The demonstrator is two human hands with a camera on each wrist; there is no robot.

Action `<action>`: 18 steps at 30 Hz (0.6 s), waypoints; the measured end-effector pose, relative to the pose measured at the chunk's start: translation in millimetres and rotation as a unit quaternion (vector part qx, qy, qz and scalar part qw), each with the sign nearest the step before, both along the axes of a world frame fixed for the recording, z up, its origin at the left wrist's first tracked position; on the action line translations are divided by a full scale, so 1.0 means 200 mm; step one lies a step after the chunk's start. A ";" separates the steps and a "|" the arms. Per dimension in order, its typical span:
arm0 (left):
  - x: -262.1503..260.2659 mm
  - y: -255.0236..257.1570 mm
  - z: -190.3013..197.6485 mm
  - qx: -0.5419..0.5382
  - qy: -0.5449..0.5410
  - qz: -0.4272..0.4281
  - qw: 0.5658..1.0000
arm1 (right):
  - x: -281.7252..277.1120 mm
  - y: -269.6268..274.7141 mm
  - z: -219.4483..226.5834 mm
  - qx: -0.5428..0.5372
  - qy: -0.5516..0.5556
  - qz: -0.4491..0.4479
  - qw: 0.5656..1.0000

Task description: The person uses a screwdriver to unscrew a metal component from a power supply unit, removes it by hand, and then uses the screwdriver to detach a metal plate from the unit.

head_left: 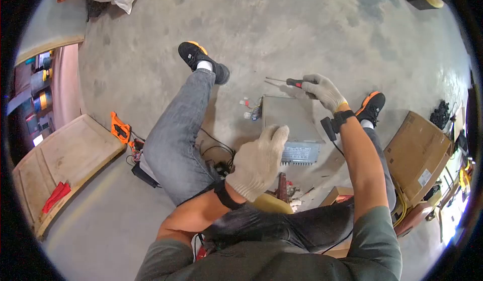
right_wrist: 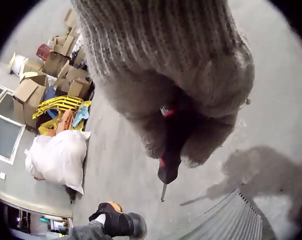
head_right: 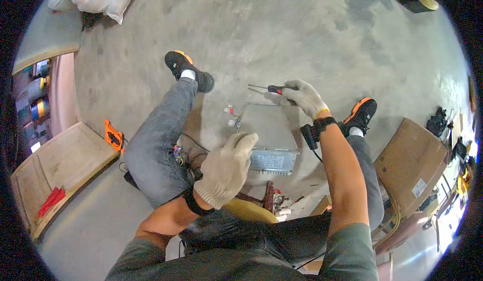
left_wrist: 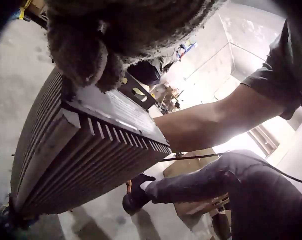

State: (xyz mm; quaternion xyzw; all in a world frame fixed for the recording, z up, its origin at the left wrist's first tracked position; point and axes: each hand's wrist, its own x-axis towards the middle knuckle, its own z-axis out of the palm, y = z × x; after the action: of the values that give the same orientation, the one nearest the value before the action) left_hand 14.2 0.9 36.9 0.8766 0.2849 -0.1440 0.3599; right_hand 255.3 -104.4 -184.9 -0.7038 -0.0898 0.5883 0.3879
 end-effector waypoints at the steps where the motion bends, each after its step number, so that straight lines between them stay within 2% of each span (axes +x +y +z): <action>1: 0.01 0.00 0.02 -0.002 0.007 0.003 1.000 | -0.01 0.04 -0.02 0.008 0.005 0.019 1.000; 6: 0.03 0.02 0.01 -0.112 -0.050 0.122 0.985 | -0.04 0.14 -0.12 0.030 0.014 0.028 0.999; 9: 0.06 0.02 0.05 -0.134 -0.035 0.150 0.979 | -0.04 0.17 -0.17 0.027 0.009 0.030 0.999; 18: 0.06 0.04 0.05 -0.146 -0.067 0.152 0.975 | -0.04 0.19 -0.16 -0.017 0.001 0.029 0.999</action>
State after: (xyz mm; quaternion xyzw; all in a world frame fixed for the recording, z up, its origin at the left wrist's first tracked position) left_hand 25.4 8.0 46.3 0.7688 0.3658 -0.0690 0.5200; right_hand 246.4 -65.4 -217.3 -0.7070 -0.0998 0.6011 0.3590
